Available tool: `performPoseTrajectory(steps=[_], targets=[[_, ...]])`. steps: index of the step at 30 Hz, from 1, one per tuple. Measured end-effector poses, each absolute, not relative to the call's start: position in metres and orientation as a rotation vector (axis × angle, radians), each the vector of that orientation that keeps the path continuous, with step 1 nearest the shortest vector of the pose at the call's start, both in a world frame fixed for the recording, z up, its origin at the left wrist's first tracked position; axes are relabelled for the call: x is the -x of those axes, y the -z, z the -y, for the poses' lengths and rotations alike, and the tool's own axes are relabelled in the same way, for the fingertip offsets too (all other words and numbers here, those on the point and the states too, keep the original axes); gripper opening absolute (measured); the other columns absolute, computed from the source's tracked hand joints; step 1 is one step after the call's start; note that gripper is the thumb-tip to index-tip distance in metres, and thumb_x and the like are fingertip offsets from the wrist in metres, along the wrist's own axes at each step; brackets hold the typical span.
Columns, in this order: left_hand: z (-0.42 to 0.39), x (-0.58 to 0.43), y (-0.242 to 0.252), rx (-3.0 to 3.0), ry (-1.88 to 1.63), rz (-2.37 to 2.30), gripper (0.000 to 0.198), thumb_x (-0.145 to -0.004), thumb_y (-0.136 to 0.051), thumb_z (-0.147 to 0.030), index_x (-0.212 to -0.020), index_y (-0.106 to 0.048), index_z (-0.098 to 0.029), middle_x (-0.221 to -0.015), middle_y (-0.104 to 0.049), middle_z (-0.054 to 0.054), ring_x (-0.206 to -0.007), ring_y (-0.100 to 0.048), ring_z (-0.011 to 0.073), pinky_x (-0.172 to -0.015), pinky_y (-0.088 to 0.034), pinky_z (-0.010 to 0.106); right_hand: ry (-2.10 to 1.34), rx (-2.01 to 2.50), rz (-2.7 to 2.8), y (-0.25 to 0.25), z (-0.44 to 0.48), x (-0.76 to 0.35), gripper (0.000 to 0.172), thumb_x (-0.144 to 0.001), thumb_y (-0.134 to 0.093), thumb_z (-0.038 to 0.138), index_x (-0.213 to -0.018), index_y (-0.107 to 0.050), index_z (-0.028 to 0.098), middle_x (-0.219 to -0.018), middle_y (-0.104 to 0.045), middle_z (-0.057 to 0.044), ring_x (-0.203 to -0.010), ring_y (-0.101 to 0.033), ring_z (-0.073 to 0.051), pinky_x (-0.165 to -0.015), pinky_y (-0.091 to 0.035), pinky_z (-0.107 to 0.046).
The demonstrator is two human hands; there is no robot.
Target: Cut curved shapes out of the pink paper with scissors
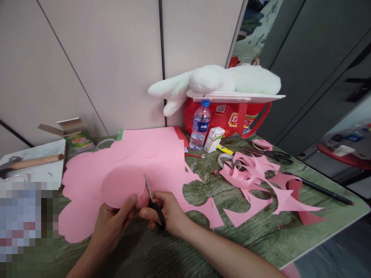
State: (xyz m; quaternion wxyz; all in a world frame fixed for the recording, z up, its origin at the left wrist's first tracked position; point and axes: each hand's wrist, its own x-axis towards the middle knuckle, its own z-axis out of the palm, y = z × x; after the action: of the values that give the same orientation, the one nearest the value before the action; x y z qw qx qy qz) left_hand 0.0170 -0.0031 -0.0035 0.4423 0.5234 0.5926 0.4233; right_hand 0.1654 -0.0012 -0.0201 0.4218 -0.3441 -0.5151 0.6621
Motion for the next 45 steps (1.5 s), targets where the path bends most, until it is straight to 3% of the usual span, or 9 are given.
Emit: performPoseTrajectory(steps=[10, 18, 26, 45], targets=[[0.003, -0.017, 0.003, -1.321, -1.1, -1.388, 0.052, -0.081, -0.05, -0.053, -0.041, -0.045, -0.02, -0.034, -0.037, -0.006, -0.035, -0.034, 0.0085, -0.042, -0.025, 0.025, -1.718, 0.846, 1.256, 0.03, 0.004, -0.163, 0.047, -0.062, -0.074, 0.058, -0.072, -0.052, 0.017, -0.045, -0.044, 0.01, -0.036, -0.04, -0.006, -0.04, -0.036, -0.021], [0.006, -0.022, -0.005, -1.172, -1.178, -1.492, 0.044, -0.069, -0.065, -0.047, -0.042, -0.043, -0.021, -0.036, -0.038, -0.007, -0.038, -0.035, 0.0089, -0.04, -0.027, 0.024, -1.758, 0.874, 1.254, 0.028, 0.006, -0.16, 0.042, -0.061, -0.078, 0.048, -0.071, -0.054, 0.016, -0.047, -0.048, 0.008, -0.039, -0.044, -0.008, -0.04, -0.033, -0.02], [0.013, -0.032, -0.017, -1.216, -1.19, -1.508, 0.027, -0.066, -0.064, -0.04, -0.055, -0.063, -0.016, -0.037, -0.042, -0.006, -0.038, -0.032, 0.0092, -0.038, -0.023, 0.025, -1.672, 0.823, 1.21, 0.028, 0.001, -0.161, 0.047, -0.055, -0.082, 0.047, -0.076, -0.054, 0.016, -0.064, -0.05, 0.005, -0.058, -0.043, -0.01, -0.053, -0.034, -0.022], [0.012, -0.03, -0.014, -1.242, -1.194, -1.503, 0.03, -0.067, -0.063, -0.041, -0.049, -0.055, -0.019, -0.036, -0.038, -0.007, -0.038, -0.033, 0.0101, -0.041, -0.025, 0.026, -1.714, 0.795, 1.202, 0.025, 0.001, -0.161, 0.044, -0.054, -0.083, 0.042, -0.075, -0.053, 0.017, -0.063, -0.05, 0.005, -0.056, -0.044, -0.009, -0.053, -0.032, -0.023]])
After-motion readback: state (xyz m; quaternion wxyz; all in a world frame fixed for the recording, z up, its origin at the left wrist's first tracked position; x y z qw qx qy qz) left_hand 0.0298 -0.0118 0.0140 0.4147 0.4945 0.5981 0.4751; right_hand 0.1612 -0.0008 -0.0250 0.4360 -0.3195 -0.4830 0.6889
